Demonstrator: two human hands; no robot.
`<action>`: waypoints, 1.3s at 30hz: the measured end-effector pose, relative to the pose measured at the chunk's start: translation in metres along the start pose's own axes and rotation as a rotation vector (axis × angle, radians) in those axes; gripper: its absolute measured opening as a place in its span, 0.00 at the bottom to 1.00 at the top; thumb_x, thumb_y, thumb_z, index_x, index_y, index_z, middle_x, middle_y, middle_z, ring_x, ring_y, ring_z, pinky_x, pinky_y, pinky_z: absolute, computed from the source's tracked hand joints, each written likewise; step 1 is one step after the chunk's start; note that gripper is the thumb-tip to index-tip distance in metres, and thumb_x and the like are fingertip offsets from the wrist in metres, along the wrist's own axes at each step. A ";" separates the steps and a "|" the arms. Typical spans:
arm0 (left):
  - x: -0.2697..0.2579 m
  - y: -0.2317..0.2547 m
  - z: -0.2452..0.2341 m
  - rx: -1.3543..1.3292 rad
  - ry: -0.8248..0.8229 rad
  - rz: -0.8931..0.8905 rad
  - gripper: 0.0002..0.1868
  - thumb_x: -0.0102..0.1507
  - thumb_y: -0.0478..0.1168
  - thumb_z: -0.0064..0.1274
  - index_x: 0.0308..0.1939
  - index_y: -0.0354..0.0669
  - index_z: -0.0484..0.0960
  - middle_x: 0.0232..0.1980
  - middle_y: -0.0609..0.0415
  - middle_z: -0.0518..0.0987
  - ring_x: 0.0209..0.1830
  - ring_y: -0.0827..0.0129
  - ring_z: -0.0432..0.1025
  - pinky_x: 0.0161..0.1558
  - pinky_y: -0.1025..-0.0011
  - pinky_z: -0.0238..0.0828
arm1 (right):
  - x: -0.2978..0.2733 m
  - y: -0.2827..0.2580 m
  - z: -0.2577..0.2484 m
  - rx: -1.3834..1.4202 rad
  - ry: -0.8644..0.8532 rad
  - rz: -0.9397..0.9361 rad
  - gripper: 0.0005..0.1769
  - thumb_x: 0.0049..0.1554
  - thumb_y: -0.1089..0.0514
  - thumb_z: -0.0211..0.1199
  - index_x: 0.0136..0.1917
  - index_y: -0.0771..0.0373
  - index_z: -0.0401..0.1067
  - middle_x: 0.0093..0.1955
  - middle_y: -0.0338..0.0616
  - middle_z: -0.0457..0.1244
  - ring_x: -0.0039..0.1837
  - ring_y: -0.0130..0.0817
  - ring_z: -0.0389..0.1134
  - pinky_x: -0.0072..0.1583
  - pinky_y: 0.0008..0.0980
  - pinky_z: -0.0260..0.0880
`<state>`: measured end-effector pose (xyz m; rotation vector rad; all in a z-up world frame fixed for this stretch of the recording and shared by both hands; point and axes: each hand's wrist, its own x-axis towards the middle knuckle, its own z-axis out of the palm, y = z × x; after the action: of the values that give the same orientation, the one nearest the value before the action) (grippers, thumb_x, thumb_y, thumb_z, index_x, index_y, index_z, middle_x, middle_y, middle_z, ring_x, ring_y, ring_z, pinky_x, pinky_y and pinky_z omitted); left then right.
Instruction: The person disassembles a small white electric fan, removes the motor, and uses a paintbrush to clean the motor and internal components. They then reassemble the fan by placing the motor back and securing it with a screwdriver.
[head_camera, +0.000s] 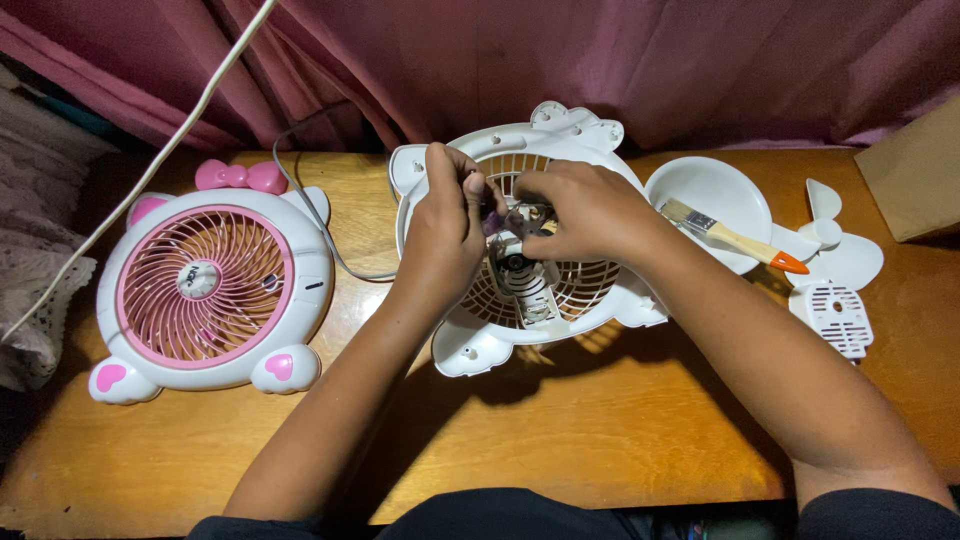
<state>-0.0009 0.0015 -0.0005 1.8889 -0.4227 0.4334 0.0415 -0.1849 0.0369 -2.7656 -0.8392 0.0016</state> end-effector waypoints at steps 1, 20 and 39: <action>-0.001 -0.001 0.000 -0.021 -0.010 -0.036 0.10 0.78 0.44 0.31 0.50 0.41 0.57 0.32 0.50 0.78 0.30 0.62 0.77 0.35 0.66 0.72 | 0.001 -0.001 0.000 -0.026 -0.072 0.039 0.37 0.38 0.44 0.76 0.61 0.53 0.75 0.53 0.50 0.68 0.55 0.49 0.70 0.53 0.47 0.70; -0.007 -0.003 -0.004 -0.062 -0.053 -0.110 0.15 0.77 0.48 0.34 0.45 0.41 0.68 0.28 0.52 0.76 0.27 0.65 0.72 0.34 0.67 0.68 | 0.025 -0.009 0.009 -0.229 -0.341 -0.013 0.40 0.41 0.47 0.79 0.66 0.46 0.72 0.65 0.43 0.61 0.61 0.45 0.68 0.58 0.45 0.71; -0.010 0.001 -0.007 -0.093 -0.058 -0.167 0.18 0.77 0.51 0.31 0.45 0.42 0.68 0.27 0.50 0.75 0.26 0.66 0.69 0.33 0.66 0.66 | 0.023 -0.017 0.009 -0.245 -0.384 0.031 0.39 0.45 0.47 0.75 0.69 0.45 0.69 0.65 0.46 0.59 0.61 0.45 0.69 0.59 0.45 0.72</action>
<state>-0.0105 0.0090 -0.0024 1.8325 -0.3154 0.2446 0.0506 -0.1568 0.0336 -3.0606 -0.9392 0.4807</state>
